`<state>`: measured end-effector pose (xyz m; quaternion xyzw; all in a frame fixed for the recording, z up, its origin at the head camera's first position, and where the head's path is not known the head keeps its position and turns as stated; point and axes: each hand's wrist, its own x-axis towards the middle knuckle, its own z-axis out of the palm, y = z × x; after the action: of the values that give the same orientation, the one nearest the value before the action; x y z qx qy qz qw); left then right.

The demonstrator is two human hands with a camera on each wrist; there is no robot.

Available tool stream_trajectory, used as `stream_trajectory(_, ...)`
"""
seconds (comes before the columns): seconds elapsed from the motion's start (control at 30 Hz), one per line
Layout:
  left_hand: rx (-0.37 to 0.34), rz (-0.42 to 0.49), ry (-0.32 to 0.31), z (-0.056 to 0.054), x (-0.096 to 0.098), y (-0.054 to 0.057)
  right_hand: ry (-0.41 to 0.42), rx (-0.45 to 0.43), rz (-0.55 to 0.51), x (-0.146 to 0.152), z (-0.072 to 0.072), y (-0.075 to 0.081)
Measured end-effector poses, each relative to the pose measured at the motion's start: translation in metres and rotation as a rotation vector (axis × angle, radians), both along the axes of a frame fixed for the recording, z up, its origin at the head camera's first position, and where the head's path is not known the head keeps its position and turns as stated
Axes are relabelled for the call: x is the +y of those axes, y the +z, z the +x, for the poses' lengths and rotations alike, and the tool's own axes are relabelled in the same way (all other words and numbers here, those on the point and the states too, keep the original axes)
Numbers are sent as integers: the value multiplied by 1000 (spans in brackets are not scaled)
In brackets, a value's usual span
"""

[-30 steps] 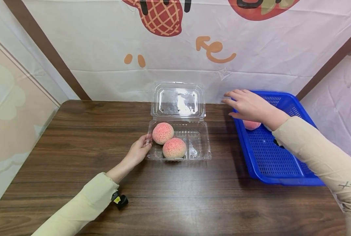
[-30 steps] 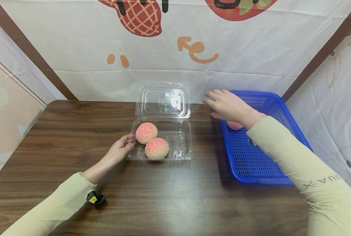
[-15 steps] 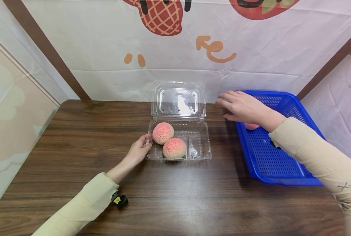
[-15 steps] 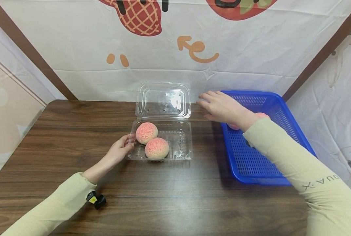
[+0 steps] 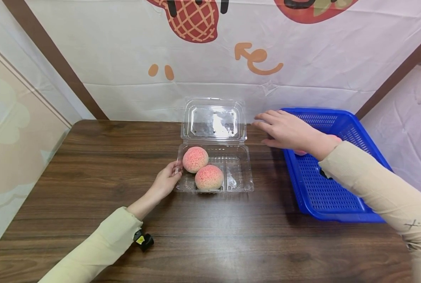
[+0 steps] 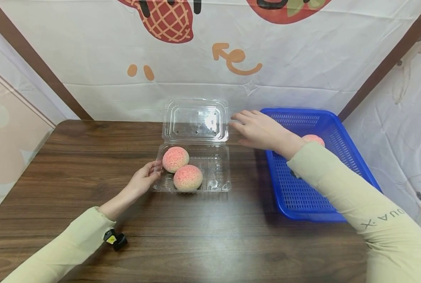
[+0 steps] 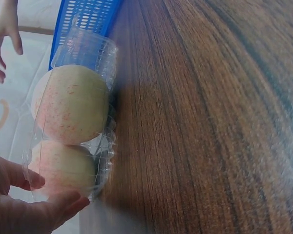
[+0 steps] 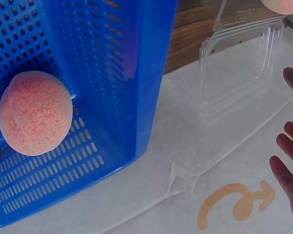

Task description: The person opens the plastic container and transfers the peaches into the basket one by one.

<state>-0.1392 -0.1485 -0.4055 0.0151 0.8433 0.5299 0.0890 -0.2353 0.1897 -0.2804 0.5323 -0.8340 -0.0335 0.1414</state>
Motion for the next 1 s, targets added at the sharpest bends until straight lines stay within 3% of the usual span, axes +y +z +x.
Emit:
stream_trajectory(0.47,24,-32,6,0,1,0,29,-41,-55,-11,7,1)
stream_trajectory(0.7,34,-36,10,0,1,-1,69,-21,-117,-21,10,-1)
stream_trajectory(1.0,30,-40,9,0,1,-1,64,-66,-78,-30,13,-1)
